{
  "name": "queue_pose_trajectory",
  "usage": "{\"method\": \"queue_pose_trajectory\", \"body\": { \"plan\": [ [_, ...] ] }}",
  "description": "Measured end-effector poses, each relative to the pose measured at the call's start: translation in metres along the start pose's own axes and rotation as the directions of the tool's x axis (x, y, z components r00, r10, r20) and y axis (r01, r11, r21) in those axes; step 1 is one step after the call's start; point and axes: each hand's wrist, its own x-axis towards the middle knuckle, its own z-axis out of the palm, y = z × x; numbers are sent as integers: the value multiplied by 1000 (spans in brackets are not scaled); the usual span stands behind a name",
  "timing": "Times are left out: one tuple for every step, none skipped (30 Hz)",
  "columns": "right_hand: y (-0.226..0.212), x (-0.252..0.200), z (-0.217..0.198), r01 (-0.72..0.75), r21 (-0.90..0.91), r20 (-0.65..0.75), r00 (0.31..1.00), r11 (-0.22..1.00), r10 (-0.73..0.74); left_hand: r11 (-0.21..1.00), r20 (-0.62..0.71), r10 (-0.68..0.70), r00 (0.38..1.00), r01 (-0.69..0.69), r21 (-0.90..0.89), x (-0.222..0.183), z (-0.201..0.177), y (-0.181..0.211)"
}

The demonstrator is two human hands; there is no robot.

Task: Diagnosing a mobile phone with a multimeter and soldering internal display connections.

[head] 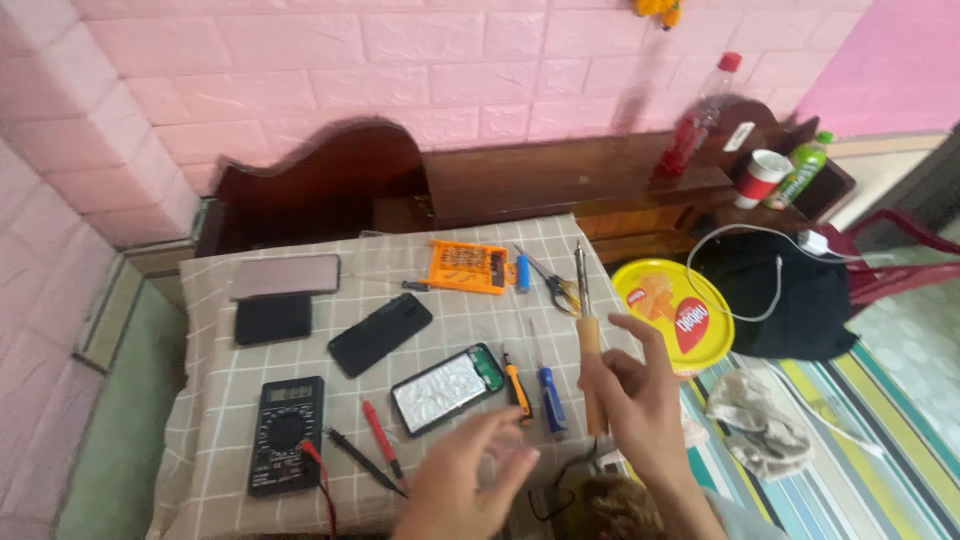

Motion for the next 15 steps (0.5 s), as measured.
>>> {"method": "queue_pose_trajectory", "body": {
  "plan": [
    [5, -3, -1, -31, 107, 65, 998, 994, 24, 977, 62, -137, 989, 145, -155, 1, 0, 10],
    [9, -6, -3, -71, 209, 134, 990, 975, 43, 910, 143, -257, 956, 289, -297, 3, 0, 21],
    [11, -12, -2, -67, 209, 146, 989, 976, 37, 910, 130, -262, 956, 290, -297, 4, -7, 30],
    [13, -17, -2, -79, 297, 237, 971, 952, 7, 780, 207, -414, 886, 463, -421, 6, -13, 39],
    [17, -23, -3, -106, 378, 320, 947, 920, -22, 598, 308, -536, 786, 611, -520, 6, -18, 48],
    [24, -22, 2, -109, 376, 327, 945, 920, -22, 594, 303, -541, 785, 611, -523, 6, -17, 47],
    [33, -23, 7, -39, 384, 364, 925, 923, -113, 557, 303, -481, 823, 554, -619, 4, -14, 45],
    [41, -24, 11, 31, 395, 398, 895, 918, -201, 509, 293, -420, 859, 491, -707, 2, -12, 44],
    [42, -25, 14, 24, 394, 405, 893, 919, -197, 505, 292, -428, 856, 494, -707, 1, 1, 30],
    [42, -26, 16, 163, 218, 383, 893, 962, -238, 454, 243, -448, 860, 453, -767, 0, 14, 17],
    [42, -26, 19, 295, 29, 368, 885, 955, -285, 402, 192, -469, 862, 403, -822, 0, 27, 4],
    [37, -27, 19, 293, 29, 375, 883, 956, -282, 399, 190, -475, 859, 403, -823, -2, 29, 0],
    [31, -28, 19, 254, -30, 398, 890, 967, -222, 287, 226, -468, 854, 389, -876, -2, 32, -4],
    [25, -29, 19, 217, -91, 418, 894, 972, -160, 169, 261, -456, 851, 370, -914, -2, 34, -7],
    [24, -29, 20, 216, -93, 418, 895, 972, -159, 167, 263, -455, 851, 371, -914, -2, 31, -5]
  ]
}}
